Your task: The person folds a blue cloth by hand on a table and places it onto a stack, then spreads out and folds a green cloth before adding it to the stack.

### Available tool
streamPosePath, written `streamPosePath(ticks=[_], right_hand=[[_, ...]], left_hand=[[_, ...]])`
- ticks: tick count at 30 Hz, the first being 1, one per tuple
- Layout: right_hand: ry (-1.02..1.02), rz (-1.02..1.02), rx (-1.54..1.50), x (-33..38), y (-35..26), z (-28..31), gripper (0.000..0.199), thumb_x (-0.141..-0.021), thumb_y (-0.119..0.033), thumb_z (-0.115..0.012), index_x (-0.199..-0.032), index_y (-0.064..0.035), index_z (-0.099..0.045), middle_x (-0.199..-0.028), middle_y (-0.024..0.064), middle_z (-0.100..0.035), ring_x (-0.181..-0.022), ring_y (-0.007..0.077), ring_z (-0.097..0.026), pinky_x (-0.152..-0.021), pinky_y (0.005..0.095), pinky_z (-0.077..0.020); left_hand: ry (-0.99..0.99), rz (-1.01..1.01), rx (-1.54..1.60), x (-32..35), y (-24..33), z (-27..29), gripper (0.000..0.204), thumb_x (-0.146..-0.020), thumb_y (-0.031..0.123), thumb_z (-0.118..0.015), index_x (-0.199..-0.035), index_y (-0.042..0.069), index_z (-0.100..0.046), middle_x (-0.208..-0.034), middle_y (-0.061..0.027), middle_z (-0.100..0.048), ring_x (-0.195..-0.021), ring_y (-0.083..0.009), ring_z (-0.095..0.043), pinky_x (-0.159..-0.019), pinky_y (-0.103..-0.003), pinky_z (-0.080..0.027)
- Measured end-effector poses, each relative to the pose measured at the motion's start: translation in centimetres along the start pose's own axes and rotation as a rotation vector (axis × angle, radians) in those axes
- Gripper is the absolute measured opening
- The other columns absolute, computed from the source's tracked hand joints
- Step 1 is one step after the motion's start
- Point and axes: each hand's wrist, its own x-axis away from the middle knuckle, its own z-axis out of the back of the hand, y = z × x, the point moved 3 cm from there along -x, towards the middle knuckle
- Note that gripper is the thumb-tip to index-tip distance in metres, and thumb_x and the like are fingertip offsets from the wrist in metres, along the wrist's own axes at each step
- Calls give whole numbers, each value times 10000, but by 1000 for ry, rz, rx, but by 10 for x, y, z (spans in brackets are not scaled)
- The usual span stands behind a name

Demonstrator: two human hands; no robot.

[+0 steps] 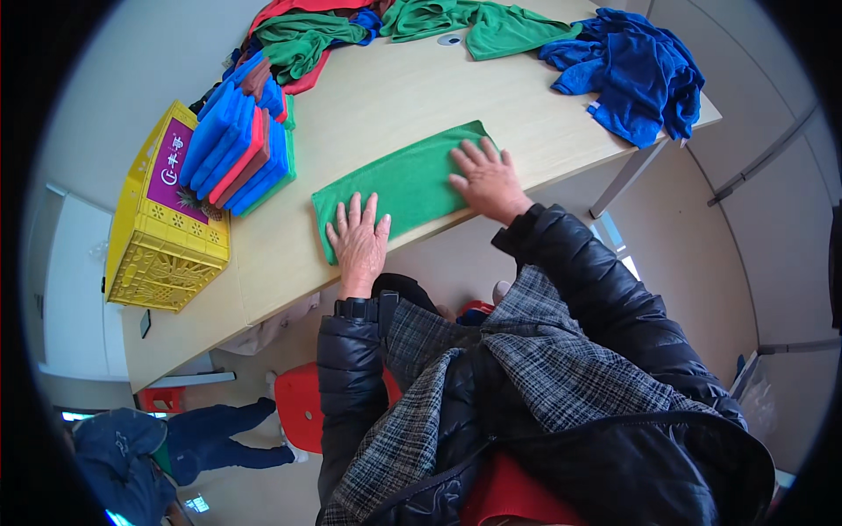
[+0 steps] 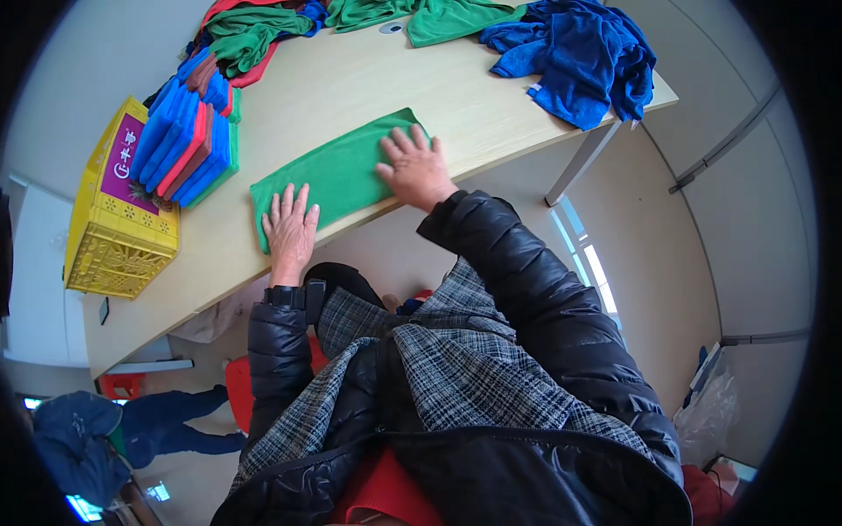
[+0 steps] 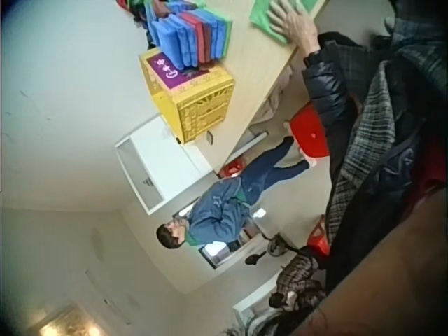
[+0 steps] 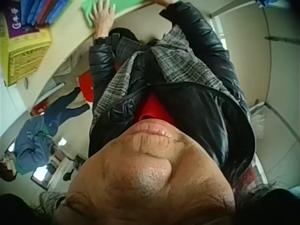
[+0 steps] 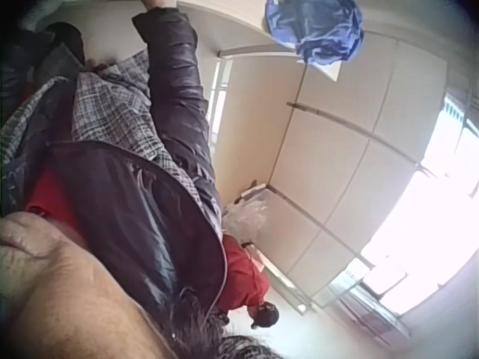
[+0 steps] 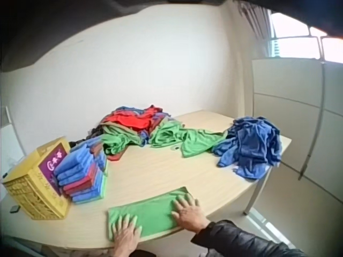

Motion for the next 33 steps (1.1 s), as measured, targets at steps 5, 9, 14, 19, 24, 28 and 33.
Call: streamPosePath(ticks=[5, 9, 14, 19, 24, 28, 33], right_hand=[[14, -85, 4, -3, 44, 20, 555, -995, -426, -471, -1452, -111, -454, -1487, 137, -448, -1424, 388, -340, -1149, 582, -261], [177, -79, 156, -11, 30, 32, 488, -933, -293, -589, -1356, -58, -526, -1423, 150, -495, -1393, 379, -382, -1136, 574, -295], [66, 215, -158, -27, -56, 3, 511, -970, -379, -523, -1373, -66, -518, -1452, 144, -476, -1406, 370, -370, -1143, 577, -284], [-24, 105, -85, -40, -48, -14, 584, -988, -485, -452, -1465, -150, -465, -1544, 115, -402, -1465, 366, -284, -1185, 561, -204], [10, -14, 15, -43, -5, -12, 602, -1000, -517, -410, -1499, -180, -427, -1579, 92, -362, -1477, 336, -271, -1185, 549, -204], [4, -58, 34, -38, 11, -5, 574, -1006, -495, -413, -1493, -190, -427, -1567, 79, -381, -1466, 328, -292, -1149, 530, -261], [15, -74, -30, -26, 33, 7, 530, -991, -428, -464, -1442, -149, -469, -1502, 101, -441, -1430, 347, -334, -1140, 526, -281]], left_hand=[[-9, 6, 17, -1, -5, 0, 544, -1028, 477, -408, -1517, 240, -404, -1601, -79, -317, -1477, -359, -245, -1179, -612, -141], [44, -52, 59, -8, 4, 7, 519, -1033, 443, -414, -1480, 182, -455, -1556, -102, -385, -1456, -354, -291, -1172, -617, -165], [23, -189, 139, -44, 23, 7, 498, -1045, 408, -382, -1471, 162, -461, -1549, -104, -396, -1468, -304, -292, -1176, -605, -179], [-84, -148, 107, -66, -1, -18, 524, -1033, 467, -385, -1494, 222, -422, -1584, -74, -347, -1477, -329, -270, -1162, -638, -190], [-19, 54, -3, -66, -35, -21, 581, -1022, 538, -373, -1517, 233, -383, -1586, -82, -340, -1480, -340, -251, -1155, -647, -192], [2, 143, 16, -58, -54, -17, 611, -1017, 561, -371, -1523, 219, -371, -1593, -95, -322, -1483, -347, -244, -1148, -656, -201], [-8, 230, 4, -38, -70, -9, 621, -1013, 539, -405, -1529, 196, -362, -1608, -114, -294, -1481, -353, -255, -1144, -664, -197]])
